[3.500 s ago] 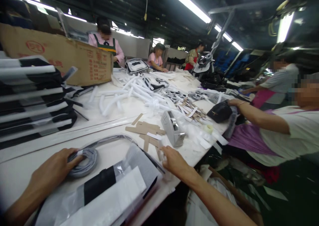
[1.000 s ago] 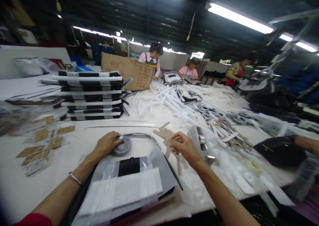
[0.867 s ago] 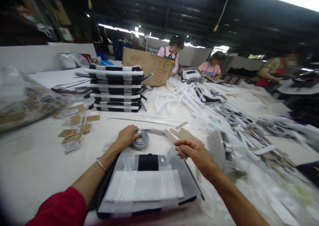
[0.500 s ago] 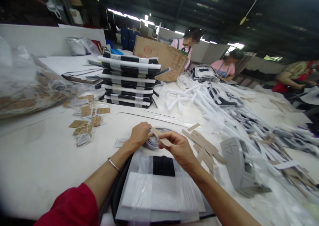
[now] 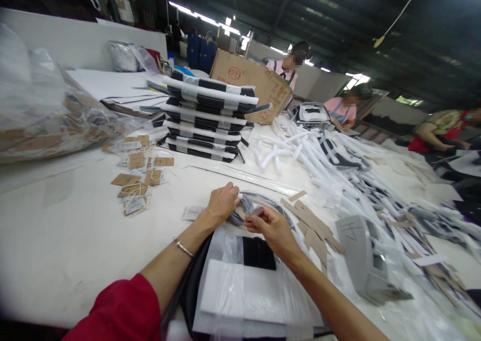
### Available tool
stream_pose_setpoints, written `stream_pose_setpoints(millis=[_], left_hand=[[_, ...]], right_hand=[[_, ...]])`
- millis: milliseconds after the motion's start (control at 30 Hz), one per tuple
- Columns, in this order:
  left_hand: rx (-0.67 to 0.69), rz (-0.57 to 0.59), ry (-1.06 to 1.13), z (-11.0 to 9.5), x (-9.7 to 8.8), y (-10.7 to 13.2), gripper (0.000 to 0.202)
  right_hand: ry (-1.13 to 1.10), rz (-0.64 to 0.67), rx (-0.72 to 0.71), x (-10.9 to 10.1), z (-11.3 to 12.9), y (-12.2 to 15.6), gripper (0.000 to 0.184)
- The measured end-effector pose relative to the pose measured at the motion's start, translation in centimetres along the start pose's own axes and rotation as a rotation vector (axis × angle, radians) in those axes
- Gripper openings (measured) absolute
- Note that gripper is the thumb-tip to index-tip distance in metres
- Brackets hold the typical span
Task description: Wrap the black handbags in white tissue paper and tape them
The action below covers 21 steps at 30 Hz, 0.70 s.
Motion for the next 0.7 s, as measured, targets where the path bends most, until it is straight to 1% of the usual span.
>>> stream_pose_setpoints(millis=[100, 233, 333, 400, 467, 567, 633, 700], left_hand=[[0.015, -0.021, 0.006, -0.1, -0.2, 0.1, 0.019], [0.034, -0.054, 0.007, -0.3, -0.5, 0.3, 0.020], [0.040, -0.066, -0.003, -0.4, -0.6, 0.4, 0.020], [0.037, -0.070, -0.015, -0.4, -0.7, 0.4, 0.019], [0.031, -0.073, -0.026, -0.5, -0.8, 0.4, 0.019], [0.031, -0.074, -0.038, -0.7, -1.0, 0.4, 0.020], [0.033, -0.072, -0.043, -0.7, -1.0, 0.4, 0.020], [0.034, -0.069, -0.048, -0.7, -0.9, 0.4, 0.021]], right_hand=[[0.070, -0.045, -0.075, 0.1, 0.3, -0.3, 0.033], [0.362, -0.046, -0.230, 0.8, -0.3, -0.3, 0.016], [0.433, -0.038, -0.348, 1.5, -0.8, -0.2, 0.010], [0.482, -0.061, -0.423, 1.7, -0.7, -0.4, 0.007], [0.596, -0.103, -0.527, 1.5, -0.4, -0.8, 0.007], [0.780, -0.137, -0.685, 1.0, 0.1, -1.4, 0.013], [0.835, -0.126, -0.726, 0.7, 0.1, -1.8, 0.015], [0.831, -0.134, -0.691, 0.6, -0.1, -2.3, 0.013]])
Point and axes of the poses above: each hand's wrist, its own y-axis away from the middle knuckle, its own x-axis out of the palm, z = x × y, the point moved 3 cm from there along -y, towards the middle knuckle
